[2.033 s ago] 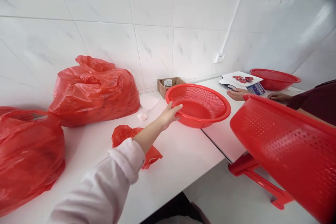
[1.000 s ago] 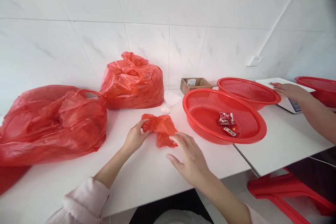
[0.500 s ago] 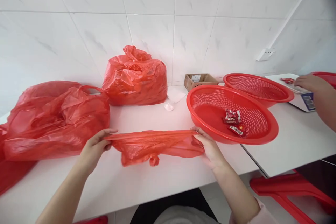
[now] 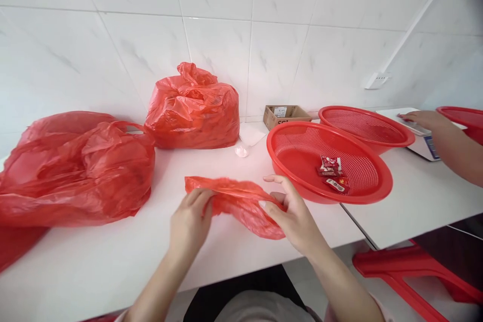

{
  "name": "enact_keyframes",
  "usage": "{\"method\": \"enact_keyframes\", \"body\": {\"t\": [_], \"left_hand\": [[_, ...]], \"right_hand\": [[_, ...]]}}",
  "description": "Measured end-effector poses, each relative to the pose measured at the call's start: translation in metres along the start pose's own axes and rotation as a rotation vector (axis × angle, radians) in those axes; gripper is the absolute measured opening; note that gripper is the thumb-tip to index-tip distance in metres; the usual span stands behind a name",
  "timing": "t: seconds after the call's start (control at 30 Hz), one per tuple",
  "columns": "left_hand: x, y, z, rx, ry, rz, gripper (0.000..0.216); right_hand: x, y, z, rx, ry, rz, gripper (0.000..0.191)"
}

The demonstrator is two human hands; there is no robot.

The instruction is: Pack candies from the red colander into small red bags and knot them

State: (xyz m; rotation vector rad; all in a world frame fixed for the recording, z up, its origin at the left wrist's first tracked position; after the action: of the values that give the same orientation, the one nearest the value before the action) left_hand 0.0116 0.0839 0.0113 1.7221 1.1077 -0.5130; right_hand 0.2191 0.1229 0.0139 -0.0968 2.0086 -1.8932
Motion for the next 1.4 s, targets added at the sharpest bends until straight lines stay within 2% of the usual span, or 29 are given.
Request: {"method": "enact_keyframes", "body": {"t": [0.1, 0.17, 0.2, 0.27, 0.4, 0.5, 0.57, 0.6, 0.67, 0.7, 0.8, 0.9, 0.97, 1.03, 1.23, 1.4], "left_hand": [[-0.031, -0.039, -0.012, -0.012, 0.049, -0.064, 0.032], [-0.054, -0.048, -0.015, 0.005, 0.099, -0.117, 0.035], [-0.062, -0.049, -0.016, 0.003, 0.119, -0.143, 0.036], [-0.067, -0.046, -0.014, -0.007, 0.118, -0.172, 0.039], [-0.054, -0.016, -0.004, 0.064, 0.057, -0.094, 0.044], [-0.056, 0.016, 0.006, 0.151, 0.186, -0.057, 0.031], [-0.053, 0.034, 0.010, 0.218, 0.246, -0.070, 0.019], [-0.047, 0.039, 0.010, 0.243, 0.234, -0.091, 0.016], [-0.026, 0.041, 0.006, 0.260, 0.148, -0.160, 0.015], [-0.013, 0.038, 0.003, 0.253, 0.094, -0.198, 0.016], [0.015, 0.025, -0.005, 0.222, -0.016, -0.270, 0.017], [0.028, 0.018, -0.011, 0.221, -0.046, -0.301, 0.019], [0.031, 0.015, -0.016, 0.223, -0.034, -0.326, 0.020], [0.034, 0.011, -0.023, 0.205, -0.026, -0.363, 0.019], [0.039, -0.008, -0.056, 0.101, -0.105, -0.444, 0.030], [0.006, -0.025, -0.060, 0.059, -0.193, -0.467, 0.055]], "right_hand": [[-0.011, 0.004, 0.010, -0.028, -0.162, 0.145, 0.033], [-0.015, 0.010, 0.016, -0.027, -0.303, 0.238, 0.018], [-0.018, 0.012, 0.017, -0.020, -0.333, 0.285, 0.016], [-0.029, 0.014, 0.017, 0.000, -0.300, 0.372, 0.021], [-0.036, 0.008, 0.017, -0.059, -0.155, 0.561, 0.043], [-0.029, 0.001, 0.023, -0.142, -0.114, 0.761, 0.042], [-0.028, -0.013, 0.029, -0.233, -0.014, 0.895, 0.039], [-0.029, -0.024, 0.033, -0.296, 0.064, 0.948, 0.037], [-0.025, -0.045, 0.039, -0.434, 0.190, 0.998, 0.031], [-0.018, -0.051, 0.040, -0.495, 0.203, 0.999, 0.029], [0.018, -0.047, 0.021, -0.601, 0.054, 1.011, 0.023], [0.048, -0.011, -0.019, -0.526, -0.117, 1.127, 0.021], [0.056, 0.014, -0.045, -0.424, -0.153, 1.180, 0.031], [0.059, 0.026, -0.060, -0.365, -0.146, 1.185, 0.041], [0.057, 0.023, -0.059, -0.309, -0.114, 1.138, 0.049], [0.024, 0.019, -0.056, -0.186, -0.146, 1.315, 0.070]]}}
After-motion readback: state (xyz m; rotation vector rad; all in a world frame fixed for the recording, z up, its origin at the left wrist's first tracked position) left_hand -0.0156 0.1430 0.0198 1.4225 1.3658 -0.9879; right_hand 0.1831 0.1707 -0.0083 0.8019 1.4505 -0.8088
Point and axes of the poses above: each hand's wrist, its own z-axis away from the middle knuckle, its own x-axis out of the palm, y = z × x, the point moved 9 cm from there along -z, towards the middle knuckle, and after that the axes turned 9 degrees about z, right-handed, at the moved point
